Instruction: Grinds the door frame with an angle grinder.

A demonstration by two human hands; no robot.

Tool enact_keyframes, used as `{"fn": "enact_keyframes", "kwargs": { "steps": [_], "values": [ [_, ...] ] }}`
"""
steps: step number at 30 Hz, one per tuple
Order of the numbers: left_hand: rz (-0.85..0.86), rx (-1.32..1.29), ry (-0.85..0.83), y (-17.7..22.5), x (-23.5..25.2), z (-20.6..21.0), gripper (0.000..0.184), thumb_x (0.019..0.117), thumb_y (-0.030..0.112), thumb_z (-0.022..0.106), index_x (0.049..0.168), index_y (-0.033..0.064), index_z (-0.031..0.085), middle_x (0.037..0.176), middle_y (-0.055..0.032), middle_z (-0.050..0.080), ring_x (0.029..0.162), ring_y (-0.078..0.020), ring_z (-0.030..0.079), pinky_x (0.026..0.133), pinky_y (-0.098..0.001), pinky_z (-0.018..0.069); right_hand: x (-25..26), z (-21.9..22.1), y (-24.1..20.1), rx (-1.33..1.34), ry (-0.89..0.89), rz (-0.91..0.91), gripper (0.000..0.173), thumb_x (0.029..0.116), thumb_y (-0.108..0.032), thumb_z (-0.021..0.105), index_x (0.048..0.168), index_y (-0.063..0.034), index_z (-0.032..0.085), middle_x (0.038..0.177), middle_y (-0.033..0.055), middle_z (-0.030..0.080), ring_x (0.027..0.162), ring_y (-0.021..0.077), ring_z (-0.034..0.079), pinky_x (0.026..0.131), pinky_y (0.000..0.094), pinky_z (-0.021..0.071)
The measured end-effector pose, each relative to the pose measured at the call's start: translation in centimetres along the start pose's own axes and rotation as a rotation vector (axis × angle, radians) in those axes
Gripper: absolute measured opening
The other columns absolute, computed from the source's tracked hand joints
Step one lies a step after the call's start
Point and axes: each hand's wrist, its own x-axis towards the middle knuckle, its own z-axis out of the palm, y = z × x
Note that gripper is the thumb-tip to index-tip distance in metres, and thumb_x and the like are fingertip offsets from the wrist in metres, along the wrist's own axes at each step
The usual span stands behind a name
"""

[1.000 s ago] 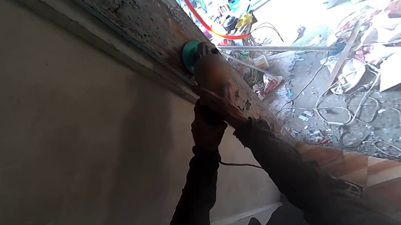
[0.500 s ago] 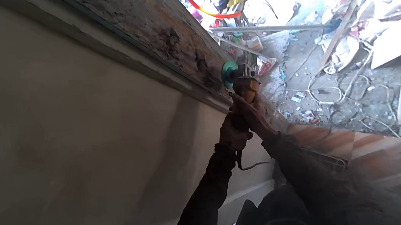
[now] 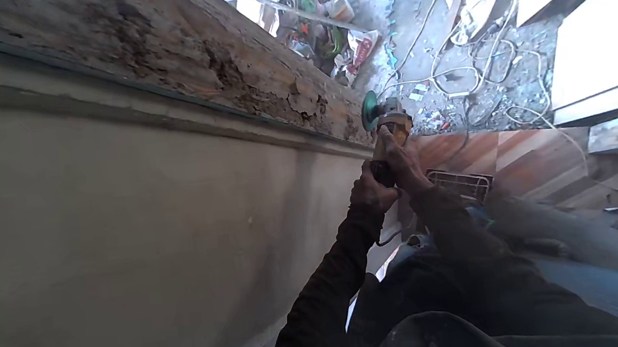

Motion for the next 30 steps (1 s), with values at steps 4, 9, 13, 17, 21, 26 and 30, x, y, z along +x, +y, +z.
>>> {"fn": "enact_keyframes", "kwargs": {
  "steps": [4, 9, 13, 17, 21, 26, 30],
  "values": [
    [-0.05, 0.094, 0.01, 0.0, 0.0, -0.5, 0.108, 0.0705, 0.023, 0.085, 0.161, 0.015, 0.028, 0.114, -0.0218, 0.071, 0.104, -0.0388, 0.07, 0.087, -0.0594, 0.0562, 0.0, 0.9, 0.1, 0.099, -0.019, 0.016, 0.098, 0.0794, -0.087, 0.057, 0.151, -0.0221, 0.04, 0.117, 0.0161, 0.066, 0.092, 0.0316, 0.067, 0.071, 0.0544, 0.055],
    [-0.095, 0.19, 0.028, 0.2, -0.3, -2.0, 0.107, 0.0734, 0.026, 0.083, 0.163, 0.0144, 0.026, 0.117, -0.0198, 0.071, 0.108, -0.0361, 0.07, 0.09, -0.0567, 0.056, 1.2, 2.8, -0.6, 0.162, -0.059, 0.024, 0.094, 0.0793, -0.088, 0.055, 0.139, -0.0158, 0.052, 0.103, 0.0142, 0.069, 0.082, 0.0266, 0.068, 0.068, 0.0502, 0.0561],
    [-0.102, 0.178, 0.045, 0.0, -0.1, -2.8, 0.108, 0.0724, 0.026, 0.083, 0.163, 0.0144, 0.026, 0.122, -0.0194, 0.07, 0.111, -0.0353, 0.069, 0.092, -0.0556, 0.056, 1.2, 3.5, -1.7, 0.187, -0.073, 0.011, 0.093, 0.081, -0.09, 0.049, 0.13, -0.0115, 0.058, 0.097, 0.0131, 0.068, 0.08, 0.0248, 0.067, 0.068, 0.0489, 0.0564],
    [-0.053, 0.046, 0.106, -0.8, -0.5, -3.7, 0.108, 0.0693, 0.022, 0.085, 0.161, 0.0133, 0.03, 0.121, -0.0211, 0.07, 0.11, -0.0367, 0.069, 0.092, -0.057, 0.0558, 0.8, 4.2, -1.7, 0.315, -0.181, -0.064, 0.092, 0.0755, -0.071, 0.078, 0.141, -0.0143, 0.05, 0.106, 0.0119, 0.07, 0.086, 0.0233, 0.07, 0.072, 0.0459, 0.06],
    [0.022, -0.065, 0.187, -3.1, -0.5, -5.2, 0.117, 0.0638, 0.015, 0.089, 0.162, 0.0098, 0.025, 0.117, -0.021, 0.071, 0.105, -0.0349, 0.07, 0.091, -0.0553, 0.057, -0.4, 6.4, -1.5, 0.465, -0.309, -0.078, 0.076, 0.0783, -0.025, 0.086, 0.141, -0.0117, 0.044, 0.098, 0.0139, 0.072, 0.08, 0.0253, 0.073, 0.069, 0.0441, 0.0622],
    [-0.005, -0.093, 0.257, -5.0, -1.6, -8.2, 0.118, 0.0654, 0.013, 0.089, 0.163, 0.0097, 0.023, 0.112, -0.0195, 0.071, 0.094, -0.0302, 0.072, 0.085, -0.0501, 0.0595, -1.9, 10.0, -2.2, 0.367, -0.367, -0.11, 0.074, 0.0761, -0.027, 0.083, 0.139, -0.0136, 0.046, 0.099, 0.0131, 0.071, 0.078, 0.0252, 0.071, 0.066, 0.0451, 0.0601],
    [0.069, -0.219, 0.317, -6.1, -3.0, -9.9, 0.113, 0.0652, 0.007, 0.088, 0.161, 0.0095, 0.028, 0.104, -0.0167, 0.071, 0.077, -0.0225, 0.07, 0.071, -0.0415, 0.0607, -3.8, 11.3, -3.1, 0.32, -0.395, -0.191, 0.075, 0.0746, -0.031, 0.084, 0.138, -0.0172, 0.047, 0.099, 0.0113, 0.069, 0.076, 0.0239, 0.069, 0.061, 0.0432, 0.0578]
  ]
}}
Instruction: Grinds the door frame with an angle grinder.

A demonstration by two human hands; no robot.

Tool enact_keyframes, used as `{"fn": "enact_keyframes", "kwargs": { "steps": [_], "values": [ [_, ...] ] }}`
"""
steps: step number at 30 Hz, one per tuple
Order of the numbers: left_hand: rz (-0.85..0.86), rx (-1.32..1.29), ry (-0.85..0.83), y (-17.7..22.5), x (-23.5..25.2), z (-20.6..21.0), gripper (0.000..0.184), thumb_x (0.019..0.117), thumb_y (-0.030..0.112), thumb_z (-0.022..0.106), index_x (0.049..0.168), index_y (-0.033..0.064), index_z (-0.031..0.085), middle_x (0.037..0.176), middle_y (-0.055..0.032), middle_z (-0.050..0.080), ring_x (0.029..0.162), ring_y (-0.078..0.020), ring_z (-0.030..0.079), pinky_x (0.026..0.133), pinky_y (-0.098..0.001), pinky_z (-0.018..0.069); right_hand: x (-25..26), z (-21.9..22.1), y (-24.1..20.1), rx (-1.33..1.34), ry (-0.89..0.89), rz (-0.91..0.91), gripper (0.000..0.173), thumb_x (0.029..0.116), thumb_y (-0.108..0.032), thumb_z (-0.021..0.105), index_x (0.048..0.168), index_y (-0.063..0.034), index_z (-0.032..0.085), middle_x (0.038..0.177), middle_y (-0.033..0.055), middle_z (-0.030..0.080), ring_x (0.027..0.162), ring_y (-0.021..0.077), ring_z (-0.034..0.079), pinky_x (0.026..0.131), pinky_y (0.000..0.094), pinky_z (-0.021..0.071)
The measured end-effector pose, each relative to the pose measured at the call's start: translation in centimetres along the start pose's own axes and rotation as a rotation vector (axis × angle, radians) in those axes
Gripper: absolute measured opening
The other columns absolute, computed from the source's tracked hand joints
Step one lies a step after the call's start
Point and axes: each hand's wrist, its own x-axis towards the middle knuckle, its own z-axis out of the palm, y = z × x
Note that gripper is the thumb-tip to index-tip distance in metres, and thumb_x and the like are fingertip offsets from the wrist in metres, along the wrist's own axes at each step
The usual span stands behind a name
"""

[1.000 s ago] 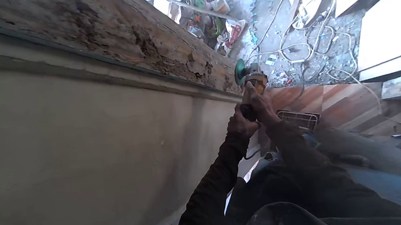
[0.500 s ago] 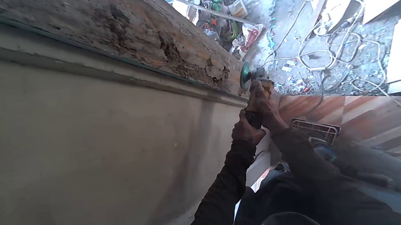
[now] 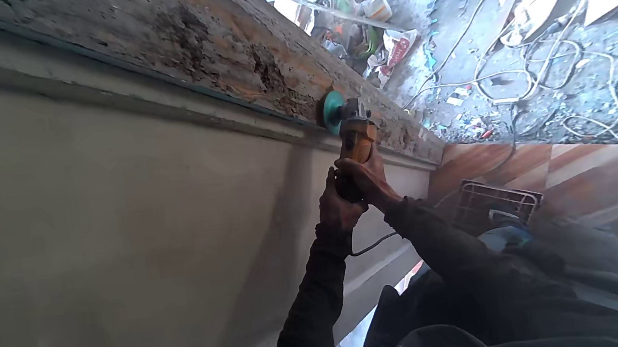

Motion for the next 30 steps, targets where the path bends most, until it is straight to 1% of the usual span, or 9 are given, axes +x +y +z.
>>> {"fn": "enact_keyframes", "kwargs": {
  "steps": [2, 5, 8, 10, 13, 18, 23, 25, 30],
  "values": [
    [0.038, -0.086, 0.008, 0.1, -0.4, -0.5, 0.109, 0.0663, 0.005, 0.086, 0.16, 0.0104, 0.03, 0.098, -0.0144, 0.07, 0.067, -0.0189, 0.066, 0.062, -0.0375, 0.0588, -0.6, 0.4, -0.7, -0.039, -0.018, -0.037, 0.075, 0.0747, -0.032, 0.083, 0.139, -0.0185, 0.047, 0.1, 0.0105, 0.069, 0.077, 0.0237, 0.069, 0.06, 0.0426, 0.0568],
    [0.104, -0.216, 0.007, 0.2, -0.8, -1.5, 0.098, 0.0682, 0.002, 0.084, 0.154, 0.0137, 0.04, 0.088, -0.0102, 0.069, 0.058, -0.0154, 0.062, 0.052, -0.0334, 0.0559, -1.4, 1.5, -2.3, -0.121, -0.018, -0.065, 0.079, 0.0736, -0.032, 0.082, 0.142, -0.0196, 0.045, 0.103, 0.0115, 0.067, 0.08, 0.0259, 0.067, 0.06, 0.0457, 0.0553],
    [0.149, -0.321, 0.012, 0.4, -1.6, -2.5, 0.089, 0.07, 0.0, 0.083, 0.15, 0.0091, 0.044, 0.085, -0.0093, 0.069, 0.058, -0.0149, 0.063, 0.052, -0.0314, 0.0566, -2.7, 2.4, -3.5, -0.165, -0.043, -0.102, 0.08, 0.075, -0.033, 0.082, 0.144, -0.0203, 0.043, 0.106, 0.0123, 0.066, 0.082, 0.0268, 0.066, 0.061, 0.0464, 0.0544],
    [0.174, -0.389, 0.028, 0.5, -2.0, -2.9, 0.079, 0.0698, 0.0, 0.082, 0.142, 0.0056, 0.049, 0.079, -0.0083, 0.067, 0.054, -0.0146, 0.062, 0.048, -0.0297, 0.0551, -3.3, 2.9, -3.9, -0.198, -0.06, -0.142, 0.079, 0.0749, -0.032, 0.082, 0.142, -0.0199, 0.043, 0.103, 0.0116, 0.065, 0.08, 0.0261, 0.066, 0.06, 0.0454, 0.054],
    [0.148, -0.425, 0.029, 0.3, -2.4, -2.9, 0.069, 0.07, 0.001, 0.083, 0.132, 0.0052, 0.053, 0.074, -0.0076, 0.064, 0.051, -0.0146, 0.059, 0.045, -0.0289, 0.0524, -3.1, 3.5, -3.8, -0.252, -0.038, -0.184, 0.079, 0.0725, -0.034, 0.083, 0.14, -0.0183, 0.044, 0.098, 0.0109, 0.066, 0.078, 0.0243, 0.066, 0.059, 0.0452, 0.0544],
    [0.115, -0.36, -0.021, -0.8, -2.0, -1.6, 0.078, 0.069, 0.001, 0.082, 0.14, 0.0055, 0.05, 0.078, -0.0078, 0.066, 0.053, -0.0147, 0.061, 0.047, -0.0305, 0.0546, -2.5, 2.1, -2.1, -0.26, -0.007, -0.082, 0.086, 0.0713, -0.038, 0.083, 0.144, -0.0174, 0.041, 0.103, 0.0133, 0.065, 0.083, 0.0273, 0.066, 0.064, 0.0491, 0.0543],
    [0.122, -0.367, -0.008, -0.8, -2.2, -1.7, 0.081, 0.0703, 0.004, 0.084, 0.143, 0.0074, 0.049, 0.078, -0.0079, 0.066, 0.053, -0.0147, 0.06, 0.048, -0.0307, 0.0542, -3.0, 2.0, -2.2, -0.232, -0.035, -0.119, 0.084, 0.0736, -0.035, 0.083, 0.144, -0.0184, 0.041, 0.103, 0.013, 0.065, 0.081, 0.0266, 0.066, 0.062, 0.0471, 0.0548],
    [0.138, -0.386, 0.019, -1.0, -2.3, -2.0, 0.078, 0.0684, 0.003, 0.084, 0.139, 0.0051, 0.051, 0.078, -0.0079, 0.066, 0.053, -0.0143, 0.061, 0.048, -0.0297, 0.0544, -3.1, 2.6, -2.4, -0.247, -0.03, -0.157, 0.08, 0.0739, -0.034, 0.082, 0.142, -0.018, 0.043, 0.101, 0.0124, 0.066, 0.08, 0.026, 0.067, 0.061, 0.0467, 0.0549],
    [0.118, -0.294, -0.023, -2.1, -2.1, -1.3, 0.08, 0.069, 0.005, 0.084, 0.142, 0.0056, 0.049, 0.087, -0.0095, 0.068, 0.06, -0.0156, 0.064, 0.055, -0.033, 0.0579, -2.7, 2.0, -1.4, -0.267, 0.011, -0.101, 0.084, 0.0712, -0.038, 0.083, 0.141, -0.0146, 0.043, 0.101, 0.0128, 0.066, 0.083, 0.025, 0.067, 0.067, 0.0478, 0.0552]
  ]
}}
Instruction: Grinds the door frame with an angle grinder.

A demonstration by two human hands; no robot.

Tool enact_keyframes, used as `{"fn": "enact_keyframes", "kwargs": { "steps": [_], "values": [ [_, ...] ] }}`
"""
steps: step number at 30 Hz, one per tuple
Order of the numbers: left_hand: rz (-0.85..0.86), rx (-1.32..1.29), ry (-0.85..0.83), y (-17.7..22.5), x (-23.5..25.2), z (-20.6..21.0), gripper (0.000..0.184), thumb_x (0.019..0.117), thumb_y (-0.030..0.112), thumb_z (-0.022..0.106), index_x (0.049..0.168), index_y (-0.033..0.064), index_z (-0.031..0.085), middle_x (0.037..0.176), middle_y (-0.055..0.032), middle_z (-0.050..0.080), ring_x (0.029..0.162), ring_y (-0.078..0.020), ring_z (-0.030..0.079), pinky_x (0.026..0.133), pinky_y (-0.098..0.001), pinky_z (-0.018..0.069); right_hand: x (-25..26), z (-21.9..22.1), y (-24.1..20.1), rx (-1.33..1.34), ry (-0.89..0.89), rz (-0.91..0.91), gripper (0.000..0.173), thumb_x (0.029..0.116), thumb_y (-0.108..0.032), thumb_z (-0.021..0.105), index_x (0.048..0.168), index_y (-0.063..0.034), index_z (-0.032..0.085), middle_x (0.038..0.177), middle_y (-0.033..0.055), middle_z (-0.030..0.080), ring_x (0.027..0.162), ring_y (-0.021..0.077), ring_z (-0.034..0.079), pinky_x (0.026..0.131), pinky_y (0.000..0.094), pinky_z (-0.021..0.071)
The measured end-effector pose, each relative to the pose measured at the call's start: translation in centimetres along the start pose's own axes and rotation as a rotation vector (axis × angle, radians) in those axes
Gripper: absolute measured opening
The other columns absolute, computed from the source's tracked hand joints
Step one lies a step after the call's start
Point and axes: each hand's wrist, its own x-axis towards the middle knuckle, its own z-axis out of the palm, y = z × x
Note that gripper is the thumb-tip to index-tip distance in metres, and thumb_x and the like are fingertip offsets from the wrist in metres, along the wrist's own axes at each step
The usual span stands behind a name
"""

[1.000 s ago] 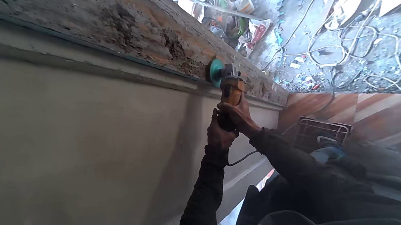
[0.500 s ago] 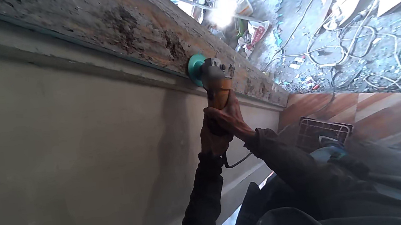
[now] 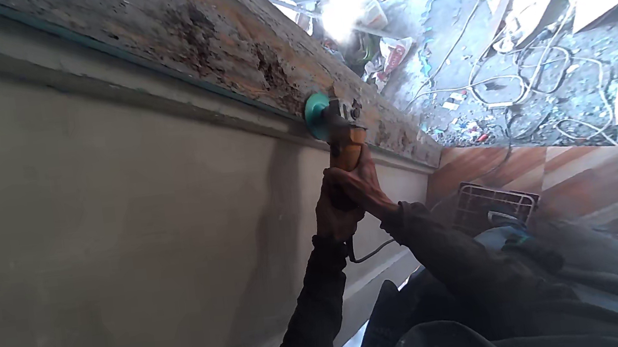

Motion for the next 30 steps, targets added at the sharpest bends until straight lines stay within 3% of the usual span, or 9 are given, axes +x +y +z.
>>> {"fn": "enact_keyframes", "kwargs": {
  "steps": [3, 10, 14, 17, 25, 28, 30],
  "values": [
    [-0.038, 0.011, -0.014, -0.7, 0.2, 0.9, 0.084, 0.0671, 0.006, 0.083, 0.144, 0.006, 0.048, 0.087, -0.0107, 0.068, 0.057, -0.0167, 0.063, 0.051, -0.0341, 0.0566, 0.4, -0.6, 1.0, 0.038, 0.034, 0.047, 0.085, 0.0681, -0.038, 0.085, 0.139, -0.0118, 0.045, 0.102, 0.0136, 0.066, 0.085, 0.0254, 0.067, 0.069, 0.0479, 0.0559],
    [0.07, -0.059, 0.054, -0.6, -1.0, -0.2, 0.082, 0.0647, 0.007, 0.085, 0.138, -0.0008, 0.05, 0.091, -0.0098, 0.068, 0.063, -0.0146, 0.065, 0.057, -0.0319, 0.0587, -0.3, 0.7, -0.4, 0.028, 0.012, -0.025, 0.081, 0.0693, -0.031, 0.086, 0.136, -0.0102, 0.046, 0.1, 0.0115, 0.066, 0.084, 0.0227, 0.068, 0.07, 0.0455, 0.057],
    [0.03, -0.066, 0.021, -1.3, -1.0, 0.4, 0.082, 0.0651, 0.004, 0.084, 0.139, -0.0008, 0.048, 0.088, -0.0105, 0.068, 0.058, -0.0158, 0.063, 0.051, -0.0324, 0.0569, -0.3, 0.3, 0.8, 0.006, 0.021, 0.012, 0.081, 0.0692, -0.032, 0.085, 0.136, -0.0101, 0.046, 0.1, 0.0122, 0.066, 0.084, 0.0239, 0.068, 0.07, 0.0468, 0.0567],
    [0.001, -0.028, 0.018, -1.4, -0.8, 0.9, 0.085, 0.0646, 0.006, 0.084, 0.141, 0.0002, 0.048, 0.091, -0.0112, 0.068, 0.061, -0.0163, 0.064, 0.053, -0.0337, 0.0575, -0.1, -0.4, 1.2, 0.016, 0.024, 0.056, 0.084, 0.0695, -0.033, 0.086, 0.139, -0.009, 0.044, 0.104, 0.0141, 0.066, 0.089, 0.0251, 0.067, 0.075, 0.0474, 0.057],
    [0.053, -0.019, 0.094, -0.3, -1.2, -0.1, 0.081, 0.0624, 0.007, 0.085, 0.135, -0.0025, 0.051, 0.093, -0.0112, 0.068, 0.067, -0.0151, 0.066, 0.06, -0.0324, 0.0598, -0.5, 0.7, -1.0, -0.021, -0.011, -0.055, 0.079, 0.07, -0.03, 0.085, 0.135, -0.0076, 0.047, 0.1, 0.0124, 0.066, 0.085, 0.0235, 0.068, 0.072, 0.046, 0.0572],
    [0.017, -0.012, 0.055, -1.0, -1.0, 0.5, 0.084, 0.0647, 0.007, 0.086, 0.139, -0.001, 0.049, 0.092, -0.0115, 0.068, 0.062, -0.0158, 0.065, 0.055, -0.0333, 0.0591, -0.2, 0.1, 0.3, -0.009, 0.002, 0.002, 0.082, 0.0696, -0.03, 0.086, 0.137, -0.0089, 0.046, 0.102, 0.013, 0.067, 0.087, 0.0246, 0.068, 0.073, 0.0474, 0.0571],
    [0.019, -0.005, 0.032, -1.4, -0.7, 0.9, 0.087, 0.0649, 0.009, 0.086, 0.142, -0.0008, 0.048, 0.094, -0.012, 0.069, 0.065, -0.0164, 0.066, 0.058, -0.0347, 0.0598, 0.0, -0.3, 0.7, -0.003, 0.022, 0.032, 0.08, 0.0695, -0.029, 0.086, 0.136, -0.0091, 0.047, 0.1, 0.0127, 0.067, 0.085, 0.0247, 0.068, 0.072, 0.0477, 0.0568]
  ]
}}
